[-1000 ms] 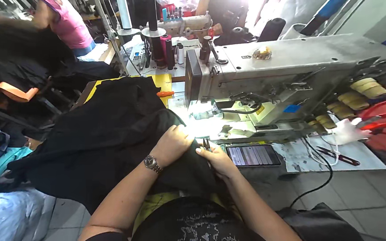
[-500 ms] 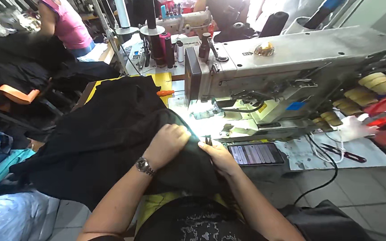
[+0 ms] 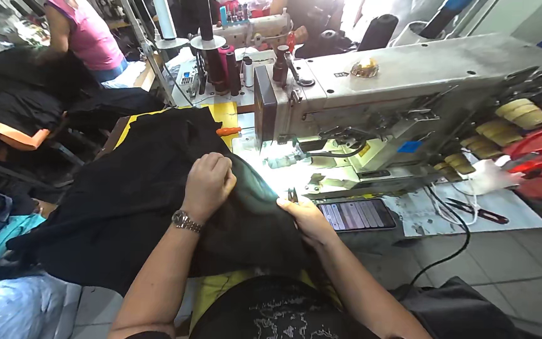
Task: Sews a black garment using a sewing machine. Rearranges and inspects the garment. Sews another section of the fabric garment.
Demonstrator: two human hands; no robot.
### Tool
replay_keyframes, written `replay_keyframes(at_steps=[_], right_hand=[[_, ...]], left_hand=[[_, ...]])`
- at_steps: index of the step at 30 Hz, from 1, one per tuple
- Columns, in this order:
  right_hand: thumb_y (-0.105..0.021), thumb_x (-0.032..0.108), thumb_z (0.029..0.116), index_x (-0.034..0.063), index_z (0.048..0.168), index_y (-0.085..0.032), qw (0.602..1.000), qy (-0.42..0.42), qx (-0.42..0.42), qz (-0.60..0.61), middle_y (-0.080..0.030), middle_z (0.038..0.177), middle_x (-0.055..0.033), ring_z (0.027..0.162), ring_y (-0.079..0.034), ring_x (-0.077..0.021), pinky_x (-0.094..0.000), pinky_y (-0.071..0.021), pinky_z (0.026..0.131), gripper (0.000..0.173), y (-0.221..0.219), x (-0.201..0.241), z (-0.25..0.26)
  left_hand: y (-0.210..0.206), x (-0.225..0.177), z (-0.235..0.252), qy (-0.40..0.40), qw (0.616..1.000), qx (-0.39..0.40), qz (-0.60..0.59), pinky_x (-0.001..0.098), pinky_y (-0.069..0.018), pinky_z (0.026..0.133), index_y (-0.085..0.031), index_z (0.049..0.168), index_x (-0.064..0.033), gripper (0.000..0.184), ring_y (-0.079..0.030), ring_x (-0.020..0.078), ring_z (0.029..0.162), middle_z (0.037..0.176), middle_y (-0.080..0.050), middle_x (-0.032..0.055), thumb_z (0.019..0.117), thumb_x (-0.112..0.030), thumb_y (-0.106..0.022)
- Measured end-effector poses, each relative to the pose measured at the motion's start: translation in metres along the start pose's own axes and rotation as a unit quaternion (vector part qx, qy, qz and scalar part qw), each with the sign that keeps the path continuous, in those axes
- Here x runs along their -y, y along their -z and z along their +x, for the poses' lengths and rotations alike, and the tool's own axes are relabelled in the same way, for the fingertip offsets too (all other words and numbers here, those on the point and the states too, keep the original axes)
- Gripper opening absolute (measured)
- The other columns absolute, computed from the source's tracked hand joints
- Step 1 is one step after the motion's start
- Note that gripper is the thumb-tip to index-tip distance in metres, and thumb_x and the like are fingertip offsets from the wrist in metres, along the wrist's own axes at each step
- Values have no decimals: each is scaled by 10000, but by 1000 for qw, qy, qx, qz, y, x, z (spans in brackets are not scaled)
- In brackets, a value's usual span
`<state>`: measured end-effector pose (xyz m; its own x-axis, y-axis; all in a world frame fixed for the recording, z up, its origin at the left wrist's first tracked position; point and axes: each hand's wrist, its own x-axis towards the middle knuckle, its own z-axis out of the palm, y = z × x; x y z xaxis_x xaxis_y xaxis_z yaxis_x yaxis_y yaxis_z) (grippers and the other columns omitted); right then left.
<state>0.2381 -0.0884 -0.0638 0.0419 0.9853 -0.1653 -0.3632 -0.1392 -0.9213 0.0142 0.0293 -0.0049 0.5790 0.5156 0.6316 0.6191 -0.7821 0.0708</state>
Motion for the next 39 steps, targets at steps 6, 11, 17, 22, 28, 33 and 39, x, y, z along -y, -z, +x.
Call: replay_keyframes(at_steps=[6, 11, 17, 22, 28, 33, 39], right_hand=[[-568, 143, 1019, 52, 952, -629, 1000, 10, 0, -19, -644, 706, -18, 565, -595, -81, -243, -512, 525, 128, -3, 0, 0], [-560, 133, 1027, 56, 951, -655, 997, 43, 8, -58, -654, 739, -8, 630, -621, -77, -252, -538, 591, 143, -4, 4, -2], [-546, 104, 1029, 39, 964, -658, 998, 56, 11, -40, -680, 782, -22, 694, -657, -85, -268, -572, 660, 145, -9, 7, -5], [-554, 125, 1029, 36, 974, -639, 999, 25, -27, -40, -676, 748, -28, 649, -657, -97, -274, -570, 612, 135, -5, 8, -3], [-559, 125, 1024, 45, 958, -628, 999, 16, -33, -36, -663, 725, -24, 616, -640, -96, -265, -553, 579, 125, -4, 5, -2], [-552, 120, 1028, 30, 981, -632, 999, 17, -34, -12, -671, 751, -36, 641, -648, -98, -271, -561, 604, 129, -6, 6, -3], [-559, 118, 1026, 13, 1014, -631, 999, 3, -40, 14, -692, 785, -62, 685, -680, -118, -289, -587, 646, 128, -8, 7, -4]], left_hand=[[-12, -37, -8, -156, 985, 59, -33, 408, -562, 856, -737, 1019, -82, 166, -685, 242, 961, 1011, -713, 87, 1012, -143, -583], [-15, -49, -3, -225, 969, 101, 34, 384, -545, 797, -731, 995, -73, 198, -682, 233, 886, 935, -710, 75, 1017, -95, -536], [-20, -50, 0, -223, 965, 122, 63, 388, -543, 787, -708, 980, -60, 181, -679, 251, 877, 890, -691, 92, 1003, -95, -532], [-9, -21, 4, -106, 993, 49, -17, 477, -566, 803, -687, 937, -24, 138, -683, 319, 925, 958, -680, 154, 936, -147, -624], [-9, -25, 1, -143, 988, 53, -15, 421, -558, 815, -714, 965, -57, 152, -677, 269, 941, 974, -688, 112, 972, -148, -592], [-20, -40, -3, -214, 971, 105, 31, 387, -553, 831, -720, 1009, -72, 198, -688, 239, 954, 989, -716, 83, 1025, -90, -524], [-31, -44, -5, -216, 972, 87, 34, 373, -544, 764, -716, 969, -66, 175, -682, 238, 879, 920, -707, 84, 999, -103, -548]])
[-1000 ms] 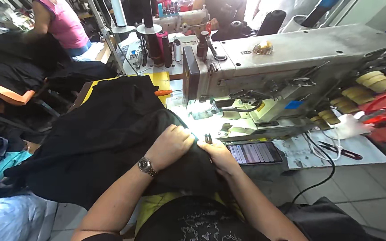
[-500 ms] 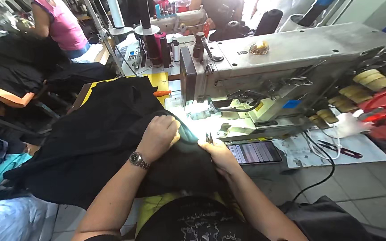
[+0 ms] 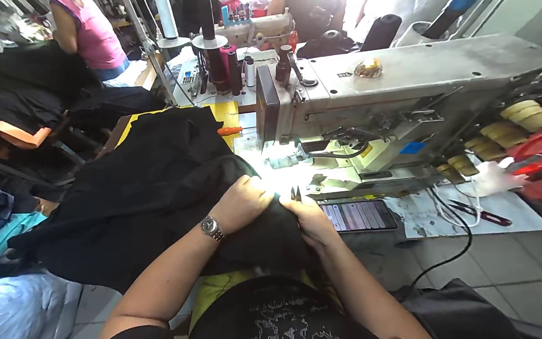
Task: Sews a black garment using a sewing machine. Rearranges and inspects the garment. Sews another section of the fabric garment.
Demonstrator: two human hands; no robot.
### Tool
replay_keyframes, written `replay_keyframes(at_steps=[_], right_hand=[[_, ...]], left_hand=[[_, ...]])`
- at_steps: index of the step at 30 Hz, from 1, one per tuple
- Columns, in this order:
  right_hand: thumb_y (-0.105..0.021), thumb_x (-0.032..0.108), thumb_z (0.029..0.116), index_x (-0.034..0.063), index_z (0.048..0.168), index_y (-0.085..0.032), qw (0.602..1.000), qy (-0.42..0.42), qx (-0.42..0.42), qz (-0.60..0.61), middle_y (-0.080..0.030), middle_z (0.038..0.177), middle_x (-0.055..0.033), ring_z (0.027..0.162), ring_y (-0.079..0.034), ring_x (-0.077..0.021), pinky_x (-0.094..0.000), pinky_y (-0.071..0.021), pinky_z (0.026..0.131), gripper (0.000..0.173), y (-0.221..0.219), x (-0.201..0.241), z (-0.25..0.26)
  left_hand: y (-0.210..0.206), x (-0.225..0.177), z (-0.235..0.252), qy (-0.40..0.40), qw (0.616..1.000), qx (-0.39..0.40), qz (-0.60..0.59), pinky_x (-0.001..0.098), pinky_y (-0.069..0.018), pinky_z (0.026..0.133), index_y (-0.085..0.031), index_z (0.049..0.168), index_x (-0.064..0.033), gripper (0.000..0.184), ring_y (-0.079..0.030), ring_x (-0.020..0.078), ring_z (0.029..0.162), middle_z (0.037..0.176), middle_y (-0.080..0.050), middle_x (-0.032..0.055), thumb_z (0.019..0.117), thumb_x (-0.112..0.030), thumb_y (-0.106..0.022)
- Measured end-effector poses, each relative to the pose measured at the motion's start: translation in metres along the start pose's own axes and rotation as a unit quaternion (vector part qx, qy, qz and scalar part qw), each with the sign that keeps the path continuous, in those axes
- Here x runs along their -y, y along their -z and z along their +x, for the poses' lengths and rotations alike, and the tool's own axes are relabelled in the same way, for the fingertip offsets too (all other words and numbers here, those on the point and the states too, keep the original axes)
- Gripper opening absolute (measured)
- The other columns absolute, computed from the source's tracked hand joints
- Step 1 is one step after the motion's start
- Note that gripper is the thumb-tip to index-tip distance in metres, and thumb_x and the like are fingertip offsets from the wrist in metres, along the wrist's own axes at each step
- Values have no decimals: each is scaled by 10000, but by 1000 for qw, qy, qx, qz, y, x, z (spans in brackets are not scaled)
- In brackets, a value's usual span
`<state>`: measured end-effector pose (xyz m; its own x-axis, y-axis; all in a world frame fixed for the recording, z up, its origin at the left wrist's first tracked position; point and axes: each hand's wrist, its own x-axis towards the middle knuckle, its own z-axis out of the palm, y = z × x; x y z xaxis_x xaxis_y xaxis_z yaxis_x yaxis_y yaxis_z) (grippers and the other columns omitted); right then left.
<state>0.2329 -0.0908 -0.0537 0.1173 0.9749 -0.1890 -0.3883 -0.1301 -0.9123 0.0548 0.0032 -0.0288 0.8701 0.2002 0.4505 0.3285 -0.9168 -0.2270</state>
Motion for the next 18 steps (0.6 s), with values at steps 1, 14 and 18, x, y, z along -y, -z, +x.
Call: replay_keyframes(at_steps=[1, 14, 18], right_hand=[[-560, 116, 1028, 13, 1015, -629, 1000, -2, -3, 3, -693, 785, -62, 688, -681, -116, -288, -588, 649, 124, 0, 0, 0], [-580, 130, 1013, 33, 991, -623, 999, -10, -31, -11, -662, 737, -42, 628, -642, -102, -265, -545, 568, 109, 8, -9, 4], [-568, 136, 1021, 24, 1009, -636, 999, -10, -30, -19, -667, 739, -50, 613, -637, -103, -263, -540, 556, 132, 10, -8, 1]], left_hand=[[0, 1, -1, 11, 1000, -12, -13, 382, -552, 772, -718, 951, -66, 171, -687, 245, 882, 915, -709, 87, 981, -119, -558], [9, 21, -9, 122, 985, -52, -109, 390, -570, 821, -737, 1019, -63, 212, -673, 228, 947, 1011, -693, 90, 919, -115, -558], [7, 13, -3, 143, 980, 10, -138, 413, -545, 931, -731, 1167, -100, 321, -654, 222, 1096, 1149, -692, 77, 975, -300, -568]])
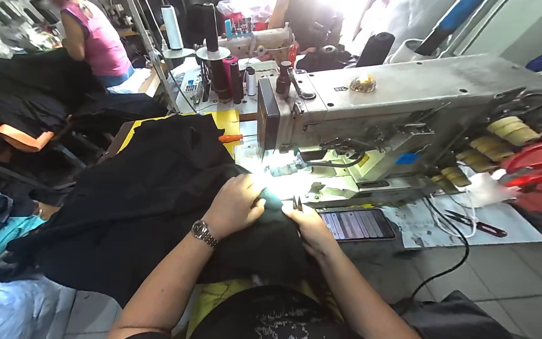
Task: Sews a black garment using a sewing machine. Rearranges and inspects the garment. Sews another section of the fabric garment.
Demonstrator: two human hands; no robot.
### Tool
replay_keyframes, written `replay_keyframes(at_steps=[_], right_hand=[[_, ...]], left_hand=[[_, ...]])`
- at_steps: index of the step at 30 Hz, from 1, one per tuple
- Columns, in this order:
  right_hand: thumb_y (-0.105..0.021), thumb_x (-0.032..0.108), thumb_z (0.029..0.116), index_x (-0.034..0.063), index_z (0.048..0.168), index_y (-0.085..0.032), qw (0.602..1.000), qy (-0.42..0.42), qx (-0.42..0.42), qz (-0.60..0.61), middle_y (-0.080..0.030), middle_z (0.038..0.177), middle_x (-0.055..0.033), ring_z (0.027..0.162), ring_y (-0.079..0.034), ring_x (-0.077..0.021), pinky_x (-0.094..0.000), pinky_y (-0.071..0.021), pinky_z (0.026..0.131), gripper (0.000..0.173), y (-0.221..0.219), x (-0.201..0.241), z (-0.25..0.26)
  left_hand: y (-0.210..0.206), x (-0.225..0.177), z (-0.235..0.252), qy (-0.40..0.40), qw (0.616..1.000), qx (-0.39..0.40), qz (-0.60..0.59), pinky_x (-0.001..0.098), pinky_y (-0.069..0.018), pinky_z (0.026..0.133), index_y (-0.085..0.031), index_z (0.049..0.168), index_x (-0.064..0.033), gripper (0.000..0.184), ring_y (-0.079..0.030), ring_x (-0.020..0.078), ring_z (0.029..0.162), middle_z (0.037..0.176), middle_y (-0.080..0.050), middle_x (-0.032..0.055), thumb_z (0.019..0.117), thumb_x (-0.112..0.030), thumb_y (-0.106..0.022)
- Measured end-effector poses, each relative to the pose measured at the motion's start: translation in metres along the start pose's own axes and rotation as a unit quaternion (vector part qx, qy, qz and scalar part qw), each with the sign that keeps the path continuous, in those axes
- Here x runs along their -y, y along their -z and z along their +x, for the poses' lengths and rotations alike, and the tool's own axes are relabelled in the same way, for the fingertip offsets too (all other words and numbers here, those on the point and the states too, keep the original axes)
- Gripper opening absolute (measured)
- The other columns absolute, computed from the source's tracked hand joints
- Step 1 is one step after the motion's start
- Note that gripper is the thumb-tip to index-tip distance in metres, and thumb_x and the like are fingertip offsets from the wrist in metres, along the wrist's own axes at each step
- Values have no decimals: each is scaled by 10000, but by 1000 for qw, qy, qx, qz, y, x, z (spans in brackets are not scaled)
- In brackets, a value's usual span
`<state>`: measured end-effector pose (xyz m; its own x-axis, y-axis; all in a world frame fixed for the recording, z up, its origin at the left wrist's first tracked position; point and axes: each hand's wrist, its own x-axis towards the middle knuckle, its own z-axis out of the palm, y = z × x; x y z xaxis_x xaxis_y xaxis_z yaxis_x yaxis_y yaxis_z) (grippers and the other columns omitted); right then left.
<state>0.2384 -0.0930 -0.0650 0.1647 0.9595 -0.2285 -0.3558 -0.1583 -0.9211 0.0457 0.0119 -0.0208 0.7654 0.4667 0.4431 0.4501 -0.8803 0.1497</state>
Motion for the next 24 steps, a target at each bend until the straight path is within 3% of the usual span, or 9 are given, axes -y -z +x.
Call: replay_keyframes(at_steps=[3, 8, 11, 13, 16, 18, 21, 22, 24], right_hand=[[-556, 141, 1028, 25, 998, -637, 1000, -3, 6, -14, -656, 720, -46, 581, -615, -96, -254, -521, 527, 145, 0, -1, -2], [-577, 152, 1028, 25, 1015, -645, 999, -3, 5, -32, -666, 756, -54, 634, -639, -111, -278, -545, 579, 145, 2, -10, -3], [-569, 131, 1030, 24, 1028, -653, 999, -5, 2, -37, -680, 771, -48, 668, -660, -107, -280, -572, 624, 136, 1, -13, -6], [-562, 125, 1035, 26, 1027, -648, 999, -11, 1, -38, -671, 755, -39, 639, -645, -98, -265, -557, 593, 132, 1, -13, -7], [-557, 128, 1039, 35, 1011, -650, 999, -8, 6, -39, -661, 739, -33, 603, -622, -87, -248, -529, 546, 134, 1, -14, -6], [-565, 137, 1038, 39, 1021, -675, 995, 25, 10, -93, -685, 782, -20, 670, -650, -74, -249, -557, 622, 147, 4, -14, -4], [-609, 314, 994, 126, 1099, -744, 924, 179, -44, -336, -729, 942, 36, 849, -673, -32, -261, -564, 784, 254, 13, -14, -2], [-604, 408, 983, 123, 1162, -743, 885, 222, -76, -403, -741, 1004, -3, 907, -691, -89, -336, -577, 824, 364, 14, -11, -3], [-540, 491, 1001, 45, 1195, -675, 817, 278, -115, -492, -704, 972, -94, 852, -686, -205, -429, -579, 757, 504, 10, -1, -10]], left_hand=[[-10, -3, 4, 50, 998, 18, -34, 412, -526, 986, -747, 1142, -121, 385, -645, 210, 1133, 1152, -704, 64, 1006, -445, -590], [-29, -6, 6, 140, 979, -20, -147, 399, -493, 969, -785, 957, -154, 217, -641, 148, 1067, 1040, -730, -20, 971, -327, -655], [-28, -6, 5, 183, 964, -42, -189, 401, -507, 982, -761, 983, -106, 261, -655, 144, 1055, 1034, -726, 8, 1006, -310, -601], [-25, -3, 3, 205, 953, -74, -211, 352, -564, 899, -728, 1026, -67, 234, -680, 128, 947, 976, -712, 42, 1018, -258, -593], [-21, -2, 1, 205, 947, -94, -231, 284, -566, 767, -677, 1023, -43, 166, -661, 94, 792, 872, -687, 47, 1016, -182, -586], [-18, -6, -1, 203, 947, -95, -230, 240, -566, 736, -676, 1004, -49, 145, -661, 60, 754, 845, -693, 29, 1006, -168, -593], [-17, -10, -3, 205, 945, -107, -230, 192, -547, 699, -692, 995, -63, 133, -645, 24, 723, 843, -698, 8, 982, -182, -633], [-16, -12, -4, 207, 944, -114, -232, 185, -545, 691, -687, 994, -67, 125, -643, 19, 720, 847, -698, 3, 977, -181, -641], [-16, -15, -6, 208, 940, -130, -238, 176, -537, 678, -680, 992, -66, 110, -635, 15, 715, 853, -695, -1, 968, -167, -646]])
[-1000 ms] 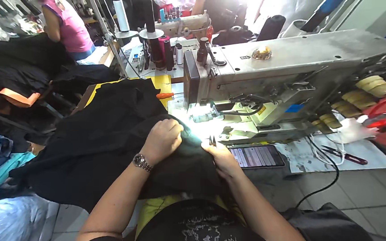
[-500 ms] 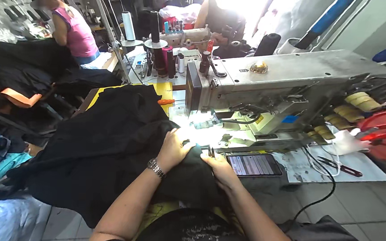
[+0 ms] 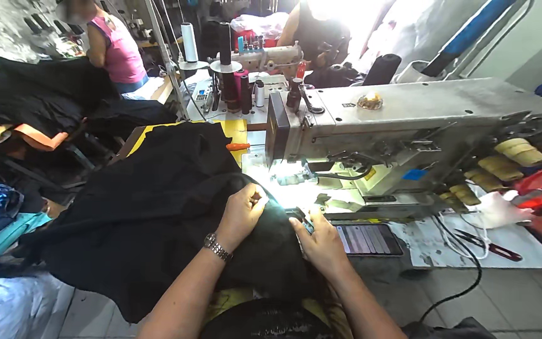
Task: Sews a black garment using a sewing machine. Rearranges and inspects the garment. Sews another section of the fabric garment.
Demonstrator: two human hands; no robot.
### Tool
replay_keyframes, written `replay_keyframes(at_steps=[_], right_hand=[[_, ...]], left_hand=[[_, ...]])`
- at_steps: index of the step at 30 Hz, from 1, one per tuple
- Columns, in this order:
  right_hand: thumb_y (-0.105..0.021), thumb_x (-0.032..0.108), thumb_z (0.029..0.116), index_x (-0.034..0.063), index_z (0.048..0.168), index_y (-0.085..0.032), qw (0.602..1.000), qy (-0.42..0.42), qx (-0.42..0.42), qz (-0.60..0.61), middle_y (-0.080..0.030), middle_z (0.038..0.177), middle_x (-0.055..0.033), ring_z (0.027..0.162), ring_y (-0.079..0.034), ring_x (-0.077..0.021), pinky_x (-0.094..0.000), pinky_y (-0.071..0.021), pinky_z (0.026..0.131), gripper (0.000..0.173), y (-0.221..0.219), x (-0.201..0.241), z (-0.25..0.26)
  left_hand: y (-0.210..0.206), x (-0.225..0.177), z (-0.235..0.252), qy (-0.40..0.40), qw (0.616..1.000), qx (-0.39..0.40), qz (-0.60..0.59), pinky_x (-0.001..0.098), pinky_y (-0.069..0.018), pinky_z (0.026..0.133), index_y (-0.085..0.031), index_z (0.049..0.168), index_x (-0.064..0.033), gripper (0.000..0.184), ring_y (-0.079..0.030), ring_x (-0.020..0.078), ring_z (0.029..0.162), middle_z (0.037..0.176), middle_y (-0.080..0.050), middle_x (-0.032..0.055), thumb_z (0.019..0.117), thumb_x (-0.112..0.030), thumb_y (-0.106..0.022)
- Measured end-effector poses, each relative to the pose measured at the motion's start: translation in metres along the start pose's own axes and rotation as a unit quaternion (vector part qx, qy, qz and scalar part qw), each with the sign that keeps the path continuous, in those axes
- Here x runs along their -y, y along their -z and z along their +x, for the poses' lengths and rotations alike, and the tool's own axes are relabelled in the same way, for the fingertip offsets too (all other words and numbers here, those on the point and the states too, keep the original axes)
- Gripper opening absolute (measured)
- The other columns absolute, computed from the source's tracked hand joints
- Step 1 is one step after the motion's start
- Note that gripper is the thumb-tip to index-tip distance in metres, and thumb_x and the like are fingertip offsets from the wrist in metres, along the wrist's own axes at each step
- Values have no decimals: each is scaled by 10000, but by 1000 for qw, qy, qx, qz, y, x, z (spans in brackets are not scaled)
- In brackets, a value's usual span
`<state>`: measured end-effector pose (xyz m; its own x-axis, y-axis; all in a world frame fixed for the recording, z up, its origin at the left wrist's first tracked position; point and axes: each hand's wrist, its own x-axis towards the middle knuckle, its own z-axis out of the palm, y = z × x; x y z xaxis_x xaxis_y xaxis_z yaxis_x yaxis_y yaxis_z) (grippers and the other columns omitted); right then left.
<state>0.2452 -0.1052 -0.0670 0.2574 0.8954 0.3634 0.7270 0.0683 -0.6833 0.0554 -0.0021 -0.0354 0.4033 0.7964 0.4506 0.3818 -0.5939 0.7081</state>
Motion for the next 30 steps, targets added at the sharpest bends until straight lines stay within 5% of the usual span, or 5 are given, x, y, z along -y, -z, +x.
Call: replay_keyframes(at_steps=[9, 15, 21, 26, 30], right_hand=[[-586, 314, 978, 134, 1075, -789, 974, 163, -77, -135, -763, 935, -61, 848, -738, -239, -388, -602, 694, 288, -14, 14, 11], [-579, 263, 990, 131, 986, -812, 972, 158, -90, -148, -748, 826, -66, 753, -728, -246, -393, -582, 614, 268, -23, 14, 16], [-586, 284, 983, 122, 1020, -803, 975, 147, -90, -139, -766, 909, -59, 835, -739, -226, -385, -601, 686, 273, -17, 15, 12], [-578, 262, 993, 141, 1006, -809, 970, 175, -86, -145, -722, 793, -65, 705, -702, -240, -393, -553, 574, 261, -26, 18, 15], [-586, 246, 984, 120, 957, -818, 974, 155, -110, -121, -758, 820, -67, 761, -730, -240, -411, -582, 643, 265, -21, 10, 19]], left_hand=[[-6, -7, -13, -26, 999, -25, -29, 179, -553, 711, -670, 1038, -31, 123, -649, 28, 760, 878, -693, 21, 962, -124, -642], [-5, -7, -14, -35, 998, -22, -46, 186, -568, 722, -665, 1043, -23, 115, -661, 36, 775, 892, -696, 26, 965, -104, -641], [-3, -4, -14, -36, 997, -32, -52, 201, -574, 741, -669, 1046, -21, 118, -665, 43, 789, 906, -700, 29, 973, -109, -640], [-2, -7, -17, -31, 996, -36, -74, 198, -577, 739, -666, 1045, -20, 110, -667, 37, 783, 899, -701, 23, 966, -95, -650], [18, -8, -22, -21, 995, -49, -82, 217, -588, 722, -666, 1049, -16, 128, -676, 49, 772, 888, -704, 22, 971, -118, -665]])
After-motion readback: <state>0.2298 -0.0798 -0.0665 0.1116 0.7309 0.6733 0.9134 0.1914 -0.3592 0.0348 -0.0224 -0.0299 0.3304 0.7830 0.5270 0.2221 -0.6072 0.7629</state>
